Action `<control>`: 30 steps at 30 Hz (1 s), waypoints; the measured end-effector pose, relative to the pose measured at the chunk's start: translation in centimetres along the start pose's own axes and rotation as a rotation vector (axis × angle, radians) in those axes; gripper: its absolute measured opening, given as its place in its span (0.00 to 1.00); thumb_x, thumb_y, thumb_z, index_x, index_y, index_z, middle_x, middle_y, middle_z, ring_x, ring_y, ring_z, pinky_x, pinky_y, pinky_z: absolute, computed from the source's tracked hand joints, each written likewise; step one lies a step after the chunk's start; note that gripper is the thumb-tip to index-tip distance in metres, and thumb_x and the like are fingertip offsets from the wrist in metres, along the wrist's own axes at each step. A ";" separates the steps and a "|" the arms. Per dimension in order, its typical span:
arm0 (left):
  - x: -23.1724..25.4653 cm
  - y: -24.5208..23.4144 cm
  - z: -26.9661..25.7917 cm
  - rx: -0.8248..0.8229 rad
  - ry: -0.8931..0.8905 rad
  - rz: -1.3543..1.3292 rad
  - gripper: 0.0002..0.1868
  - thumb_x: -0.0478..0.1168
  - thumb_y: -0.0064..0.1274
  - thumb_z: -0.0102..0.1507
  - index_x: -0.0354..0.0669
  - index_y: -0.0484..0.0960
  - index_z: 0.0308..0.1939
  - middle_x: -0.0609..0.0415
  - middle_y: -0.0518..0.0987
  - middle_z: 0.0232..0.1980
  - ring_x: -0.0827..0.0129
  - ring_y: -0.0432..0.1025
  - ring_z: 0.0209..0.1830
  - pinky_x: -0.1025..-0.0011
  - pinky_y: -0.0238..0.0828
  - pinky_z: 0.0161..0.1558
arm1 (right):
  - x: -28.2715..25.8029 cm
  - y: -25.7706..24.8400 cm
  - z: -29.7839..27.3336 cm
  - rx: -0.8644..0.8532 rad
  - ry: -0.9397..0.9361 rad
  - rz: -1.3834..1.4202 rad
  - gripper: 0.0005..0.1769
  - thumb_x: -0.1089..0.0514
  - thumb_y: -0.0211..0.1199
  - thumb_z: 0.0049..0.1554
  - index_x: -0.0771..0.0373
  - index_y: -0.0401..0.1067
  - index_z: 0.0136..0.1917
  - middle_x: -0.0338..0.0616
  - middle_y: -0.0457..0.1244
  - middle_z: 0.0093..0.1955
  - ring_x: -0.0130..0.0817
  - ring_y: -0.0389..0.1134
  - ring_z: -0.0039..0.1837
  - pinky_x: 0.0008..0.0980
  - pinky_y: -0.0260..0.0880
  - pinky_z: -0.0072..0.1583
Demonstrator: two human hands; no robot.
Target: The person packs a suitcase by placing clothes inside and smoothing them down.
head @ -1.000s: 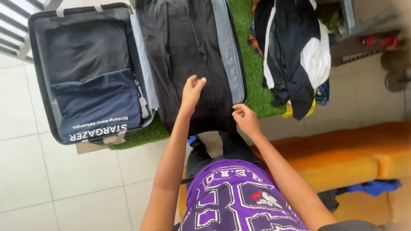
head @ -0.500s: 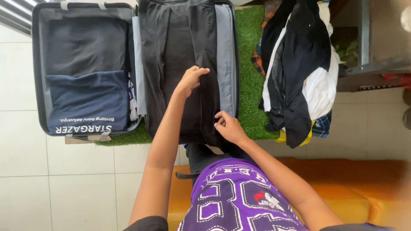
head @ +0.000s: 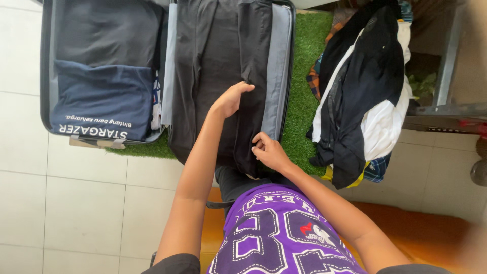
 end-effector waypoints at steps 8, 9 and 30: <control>-4.2 0.8 -7.8 0.084 0.072 0.195 0.16 0.50 0.54 0.63 0.43 0.81 0.47 0.57 0.79 0.42 0.71 0.71 0.42 0.65 0.66 0.43 | 0.8 0.0 0.6 -0.051 0.077 0.171 0.11 0.61 0.61 0.57 0.67 0.69 0.53 0.43 0.67 0.38 0.29 0.70 0.37 0.29 0.70 0.41; -5.0 0.5 -8.3 0.127 0.112 0.193 0.14 0.49 0.55 0.65 0.41 0.81 0.42 0.60 0.76 0.33 0.75 0.68 0.33 0.69 0.64 0.35 | 0.8 0.0 0.6 -0.052 0.075 0.172 0.11 0.61 0.61 0.57 0.67 0.69 0.53 0.43 0.67 0.38 0.29 0.70 0.37 0.29 0.70 0.41; -16.3 -5.4 -17.3 -0.096 -0.025 0.152 0.19 0.46 0.52 0.65 0.46 0.76 0.58 0.61 0.83 0.49 0.79 0.76 0.48 0.77 0.70 0.51 | 7.7 4.2 -3.5 0.386 0.219 0.367 0.11 0.59 0.60 0.59 0.66 0.75 0.53 0.42 0.70 0.45 0.26 0.70 0.42 0.26 0.70 0.46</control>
Point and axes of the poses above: each hand's wrist, its own z-axis towards the middle knuckle, its own y-axis out of the palm, x = y × z, the point moved 5 cm from there along z, towards the middle knuckle
